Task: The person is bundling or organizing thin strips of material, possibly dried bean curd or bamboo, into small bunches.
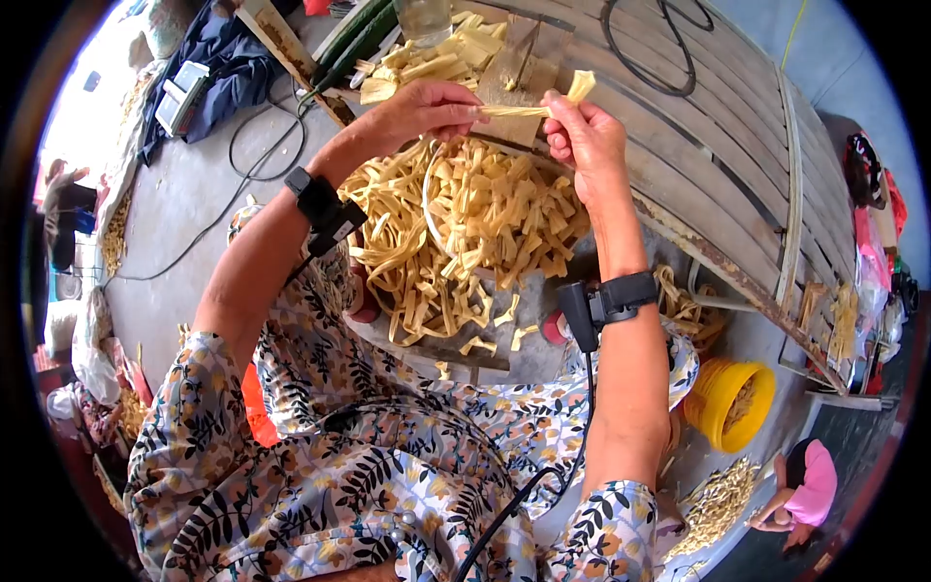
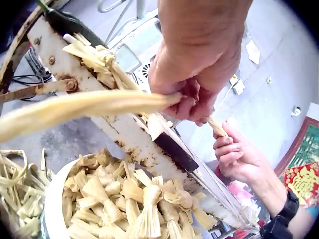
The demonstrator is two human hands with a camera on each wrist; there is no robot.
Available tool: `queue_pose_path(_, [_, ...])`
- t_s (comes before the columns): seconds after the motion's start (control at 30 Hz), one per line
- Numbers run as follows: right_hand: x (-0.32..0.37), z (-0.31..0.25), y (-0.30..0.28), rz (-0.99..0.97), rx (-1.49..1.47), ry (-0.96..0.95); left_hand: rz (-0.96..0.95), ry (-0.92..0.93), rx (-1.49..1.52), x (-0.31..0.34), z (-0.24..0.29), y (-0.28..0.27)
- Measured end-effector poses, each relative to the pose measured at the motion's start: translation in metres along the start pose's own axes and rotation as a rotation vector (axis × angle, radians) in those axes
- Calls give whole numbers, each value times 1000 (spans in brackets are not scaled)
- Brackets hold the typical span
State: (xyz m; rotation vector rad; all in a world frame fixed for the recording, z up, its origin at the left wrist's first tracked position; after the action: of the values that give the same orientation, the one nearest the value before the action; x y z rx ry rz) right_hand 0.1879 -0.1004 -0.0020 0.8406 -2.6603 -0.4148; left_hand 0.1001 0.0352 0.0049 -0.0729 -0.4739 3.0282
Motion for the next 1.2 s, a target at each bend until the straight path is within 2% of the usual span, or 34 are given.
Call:
queue_pose_path(0.13, [-27, -9, -2, 92, -92, -123, 304, -5, -291, -20, 14, -37])
queue_pose_path(0.17, [-33, -12, -4, 119, -95, -157, 416, 42, -365, -27, 16, -46])
queue_pose_path(0.3, [-55, -17, -11, 179, -137, -232, 553, 130, -438, -47, 22, -58])
queue_pose_path(0.6, [-73, -14, -12, 225, -165, -234, 679, 41, -350, -63, -2, -70])
queue_pose_path(0.7, [-79, -6, -17, 220, -16, -240, 648, 30, -387, -66, -16, -66])
queue_pose_path(0.8, [-70, 6, -28, 303, 147, -225, 695, 37, -608, -56, -13, -61])
queue_pose_path(0.83, [-65, 6, -30, 287, 144, -212, 695, -164, -373, -49, -33, -66])
queue_pose_path(0.93, [-44, 2, -26, 169, 7, -100, 547, -88, -180, -34, -12, -62])
queue_pose_path(0.97, [-36, 0, -20, 106, 6, -58, 396, -71, -48, -29, -9, -51])
queue_pose_path(1.07, [-2, 10, -11, -6, 348, 109, 159, -124, 468, -2, -8, -9])
queue_pose_path(1.1, [3, 16, -10, -68, 497, 115, 33, -160, 515, -5, -12, 1])
queue_pose_path(1.2, [21, 24, -6, -156, 721, 82, 57, -108, 531, -4, -15, 13])
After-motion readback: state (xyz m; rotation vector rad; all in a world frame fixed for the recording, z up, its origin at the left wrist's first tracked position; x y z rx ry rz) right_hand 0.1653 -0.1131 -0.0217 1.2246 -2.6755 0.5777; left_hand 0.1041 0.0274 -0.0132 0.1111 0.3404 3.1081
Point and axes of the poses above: each hand's wrist, its own x-axis away from the middle knuckle, its own y-axis out of the palm, z = x × y, the point moved 9 cm from there along -x, towards the middle knuckle, and after that the axes turned 7 degrees about -x, right-handed, at the moved point
